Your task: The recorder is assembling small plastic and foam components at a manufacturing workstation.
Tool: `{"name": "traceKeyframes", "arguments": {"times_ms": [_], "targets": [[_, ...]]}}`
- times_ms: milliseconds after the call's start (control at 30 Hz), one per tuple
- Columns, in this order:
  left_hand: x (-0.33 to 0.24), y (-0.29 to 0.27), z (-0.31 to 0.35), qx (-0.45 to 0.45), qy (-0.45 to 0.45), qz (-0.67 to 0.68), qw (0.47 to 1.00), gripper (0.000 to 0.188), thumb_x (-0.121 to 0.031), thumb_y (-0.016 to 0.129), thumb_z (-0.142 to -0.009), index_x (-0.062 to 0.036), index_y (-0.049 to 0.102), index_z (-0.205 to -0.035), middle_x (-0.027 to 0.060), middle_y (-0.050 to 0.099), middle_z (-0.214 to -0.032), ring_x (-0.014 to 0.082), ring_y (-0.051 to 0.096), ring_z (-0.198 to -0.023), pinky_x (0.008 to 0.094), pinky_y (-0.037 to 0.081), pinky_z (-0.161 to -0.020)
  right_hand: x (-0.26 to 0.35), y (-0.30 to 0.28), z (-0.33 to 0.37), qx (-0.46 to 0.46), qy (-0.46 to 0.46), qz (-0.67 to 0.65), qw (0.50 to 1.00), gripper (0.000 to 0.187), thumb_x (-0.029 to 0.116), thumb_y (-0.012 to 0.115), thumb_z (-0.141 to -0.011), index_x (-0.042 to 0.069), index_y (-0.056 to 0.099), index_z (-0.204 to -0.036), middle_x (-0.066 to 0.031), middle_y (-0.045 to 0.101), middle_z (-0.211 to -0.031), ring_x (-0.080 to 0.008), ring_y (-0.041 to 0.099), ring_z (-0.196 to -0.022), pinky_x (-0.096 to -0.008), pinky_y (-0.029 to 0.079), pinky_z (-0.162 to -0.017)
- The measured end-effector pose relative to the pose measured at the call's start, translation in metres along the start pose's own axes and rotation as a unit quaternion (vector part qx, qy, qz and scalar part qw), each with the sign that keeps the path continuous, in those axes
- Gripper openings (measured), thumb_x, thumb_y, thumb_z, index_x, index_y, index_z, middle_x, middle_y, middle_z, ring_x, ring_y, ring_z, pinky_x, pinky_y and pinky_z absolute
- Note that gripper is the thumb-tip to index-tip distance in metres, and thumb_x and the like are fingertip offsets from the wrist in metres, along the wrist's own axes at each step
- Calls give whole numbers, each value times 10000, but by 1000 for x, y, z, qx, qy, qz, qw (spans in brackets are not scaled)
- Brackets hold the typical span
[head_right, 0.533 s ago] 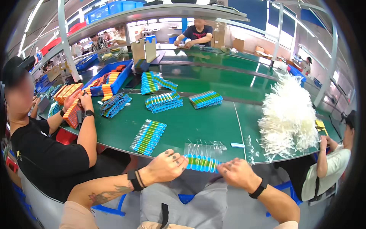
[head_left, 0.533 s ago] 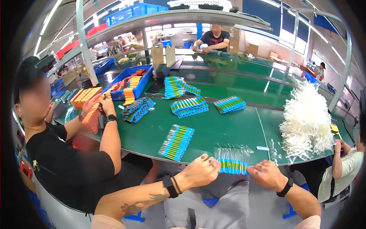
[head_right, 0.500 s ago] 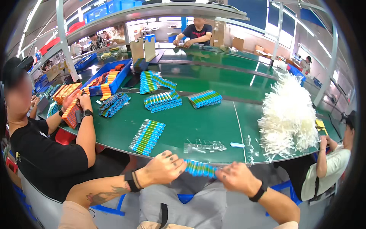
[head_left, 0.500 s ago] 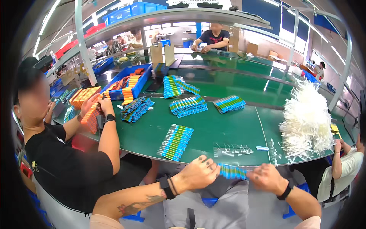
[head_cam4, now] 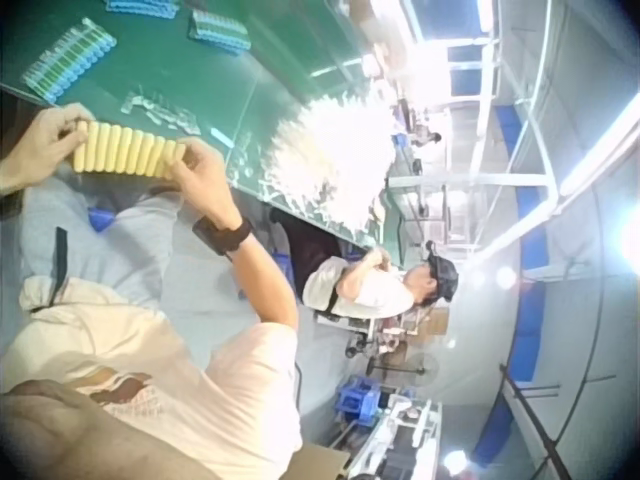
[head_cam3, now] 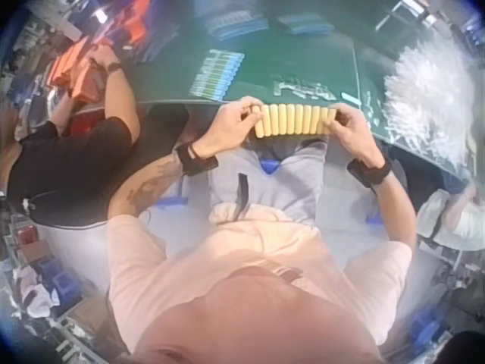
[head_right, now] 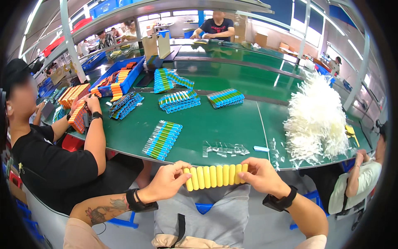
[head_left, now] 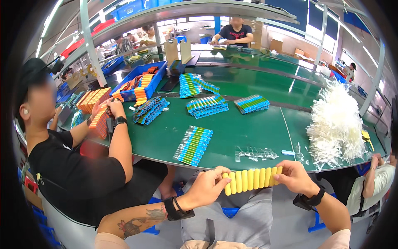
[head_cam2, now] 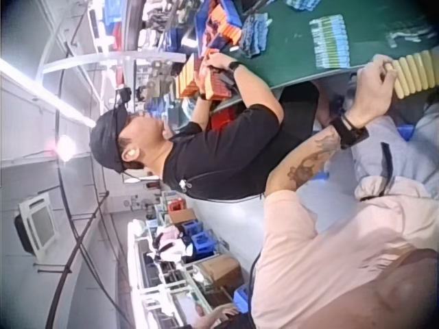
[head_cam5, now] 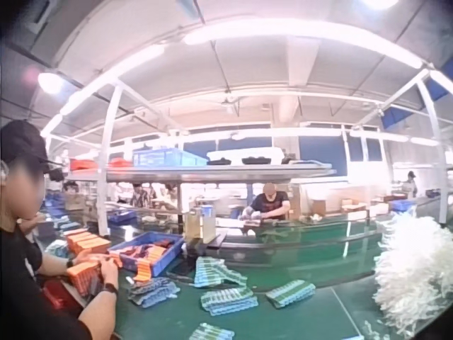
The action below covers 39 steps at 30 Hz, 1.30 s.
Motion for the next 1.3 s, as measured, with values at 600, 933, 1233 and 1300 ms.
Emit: {"name": "traceKeyframes", "arguments": {"times_ms": [600, 933, 1233, 1300], "targets": [[10, -53, -91, -97, -1, -23, 995, 293, -54, 623, -935, 40, 598, -1211, 31, 624, -679, 71, 527, -598, 285, 418, -559, 20, -24, -110, -48, -15, 31, 998, 283, 106, 707, -905, -51, 643, -1132, -56, 683, -721, -81, 615, -607, -257, 463, -535], [34, -36, -195, -53, -53, -262, 962, 523, -227, 671, -895, 1, 555, -1351, 262, 607, -1322, 408, 573, -1246, 445, 455, -1067, -54, -73, -190, -116, 30, 386, 915, 435, 233, 718, -790, 7, 701, -1161, -242, 707, -1114, -376, 689, -1035, -398, 543, -933], [53, -7, -116, -168, 141, -175, 960, 213, -104, 547, -955, -19, 656, -1117, 207, 680, -965, 358, 668, -914, 428, 526, -803, 24, 17, -148, 54, -117, 398, 908, 637, 512, 791, -763, 59, 629, -1180, -220, 644, -1130, -399, 644, -1046, -472, 532, -871], [44, 4, -114, -170, 135, -122, 969, 200, -82, 528, -958, -10, 667, -1084, 207, 693, -992, 338, 697, -914, 419, 535, -789, 18, 47, -135, 104, -151, 424, 887, 601, 503, 801, -762, 64, 644, -1142, -212, 664, -1061, -385, 659, -1016, -472, 530, -844]]}}
Point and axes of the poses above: each hand's wrist, its own z-axis away from the middle knuckle, its own y-axis out of the palm, x = y × z, the point moved 8 cm from there along -z, towards the middle knuckle
